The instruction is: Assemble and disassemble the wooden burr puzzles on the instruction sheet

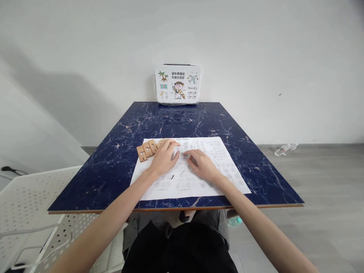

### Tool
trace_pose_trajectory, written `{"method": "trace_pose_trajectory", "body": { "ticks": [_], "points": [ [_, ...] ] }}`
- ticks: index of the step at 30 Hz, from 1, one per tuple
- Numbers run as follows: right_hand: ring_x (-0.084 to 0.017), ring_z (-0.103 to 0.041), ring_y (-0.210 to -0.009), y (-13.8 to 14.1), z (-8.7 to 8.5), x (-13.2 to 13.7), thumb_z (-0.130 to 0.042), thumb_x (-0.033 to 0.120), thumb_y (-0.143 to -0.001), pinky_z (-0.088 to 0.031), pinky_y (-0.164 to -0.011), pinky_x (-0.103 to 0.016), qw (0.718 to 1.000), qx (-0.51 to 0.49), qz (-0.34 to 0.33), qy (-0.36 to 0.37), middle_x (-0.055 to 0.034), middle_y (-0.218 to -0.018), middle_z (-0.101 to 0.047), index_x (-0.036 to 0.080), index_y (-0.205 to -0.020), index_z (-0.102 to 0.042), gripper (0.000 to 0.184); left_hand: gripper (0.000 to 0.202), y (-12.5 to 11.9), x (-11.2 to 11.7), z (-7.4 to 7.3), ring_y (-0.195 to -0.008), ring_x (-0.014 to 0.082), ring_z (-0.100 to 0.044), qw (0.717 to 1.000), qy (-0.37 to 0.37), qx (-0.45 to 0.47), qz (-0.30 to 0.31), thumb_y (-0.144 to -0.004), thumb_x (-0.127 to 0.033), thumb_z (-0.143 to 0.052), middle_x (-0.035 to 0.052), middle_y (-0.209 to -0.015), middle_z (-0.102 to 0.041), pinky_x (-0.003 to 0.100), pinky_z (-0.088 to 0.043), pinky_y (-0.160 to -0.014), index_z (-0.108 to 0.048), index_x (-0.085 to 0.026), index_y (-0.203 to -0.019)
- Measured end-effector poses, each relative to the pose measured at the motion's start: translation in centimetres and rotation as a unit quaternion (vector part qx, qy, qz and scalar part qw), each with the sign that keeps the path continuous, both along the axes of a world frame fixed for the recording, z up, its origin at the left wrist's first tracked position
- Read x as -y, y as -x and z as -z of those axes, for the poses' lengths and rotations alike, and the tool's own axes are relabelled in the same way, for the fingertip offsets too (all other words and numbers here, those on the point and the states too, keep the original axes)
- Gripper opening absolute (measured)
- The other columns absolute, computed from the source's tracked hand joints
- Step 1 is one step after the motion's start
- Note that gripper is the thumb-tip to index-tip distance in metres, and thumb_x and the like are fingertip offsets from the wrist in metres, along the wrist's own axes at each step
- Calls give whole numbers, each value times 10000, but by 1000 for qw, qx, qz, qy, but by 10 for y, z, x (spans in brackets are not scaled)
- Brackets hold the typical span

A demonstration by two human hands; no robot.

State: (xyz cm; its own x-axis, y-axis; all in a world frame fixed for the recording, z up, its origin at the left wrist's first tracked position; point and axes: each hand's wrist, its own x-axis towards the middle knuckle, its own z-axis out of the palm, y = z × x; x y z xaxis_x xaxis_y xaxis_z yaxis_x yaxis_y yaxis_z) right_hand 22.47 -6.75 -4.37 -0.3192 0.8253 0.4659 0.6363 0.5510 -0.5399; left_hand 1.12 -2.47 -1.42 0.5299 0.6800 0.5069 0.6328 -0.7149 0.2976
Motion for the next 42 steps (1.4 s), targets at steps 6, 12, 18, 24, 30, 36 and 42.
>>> {"method": "trace_pose_trajectory", "body": {
  "ticks": [6,12,18,24,30,36,42],
  "points": [
    [-269,-654,-1053,-1,4,-2,-480,137,-939,-534,-917,-424,1000,-13,-14,-12,-107,-1122,-725,223,-1019,-677,229,274,-1,11,0,-718,212,-687,987,89,-86,103,-1026,-326,-471,27,-941,-708,340,-503,-642,-546,-261,-1282],
    [-270,-663,-1064,-1,4,-2,-477,147,-944,-539,-929,-434,1000,-19,-12,-7,-104,-1136,-728,227,-1016,-675,226,285,0,9,3,-674,209,-703,988,78,-95,89,-1034,-331,-464,2,-871,-741,319,-466,-608,-523,-276,-1307],
    [-272,-662,-1052,-1,4,-1,-473,147,-959,-536,-922,-428,1000,-20,-14,-10,-110,-1138,-725,219,-990,-659,202,285,-2,10,3,-669,210,-706,988,77,-108,81,-1040,-328,-453,7,-884,-756,318,-449,-592,-512,-266,-1311],
    [-266,-655,-1038,-1,5,-2,-487,124,-953,-533,-903,-411,1000,-20,-13,-18,-106,-1119,-720,209,-979,-648,184,271,-2,10,2,-623,182,-672,987,73,-111,88,-1042,-297,-455,2,-866,-744,286,-394,-558,-509,-236,-1300],
    [-264,-651,-1031,-2,7,-3,-491,120,-950,-532,-895,-410,1000,-17,-16,-18,-101,-1116,-721,216,-986,-650,189,278,-2,12,-1,-624,174,-675,986,72,-125,85,-1046,-292,-454,2,-844,-740,271,-372,-551,-503,-222,-1311],
    [-264,-653,-1030,-1,4,-2,-490,125,-949,-533,-897,-415,1000,-18,-16,-17,-102,-1117,-719,219,-984,-649,189,310,-3,14,-4,-650,194,-694,984,76,-138,78,-1042,-300,-456,11,-870,-753,282,-380,-559,-490,-220,-1339],
    [-262,-653,-1023,0,5,-2,-493,117,-946,-534,-901,-413,999,-21,-16,-19,-99,-1107,-721,214,-981,-637,177,311,-4,17,-6,-649,200,-688,985,84,-137,69,-1034,-301,-469,21,-878,-756,286,-384,-566,-508,-207,-1327]
  ]
}}
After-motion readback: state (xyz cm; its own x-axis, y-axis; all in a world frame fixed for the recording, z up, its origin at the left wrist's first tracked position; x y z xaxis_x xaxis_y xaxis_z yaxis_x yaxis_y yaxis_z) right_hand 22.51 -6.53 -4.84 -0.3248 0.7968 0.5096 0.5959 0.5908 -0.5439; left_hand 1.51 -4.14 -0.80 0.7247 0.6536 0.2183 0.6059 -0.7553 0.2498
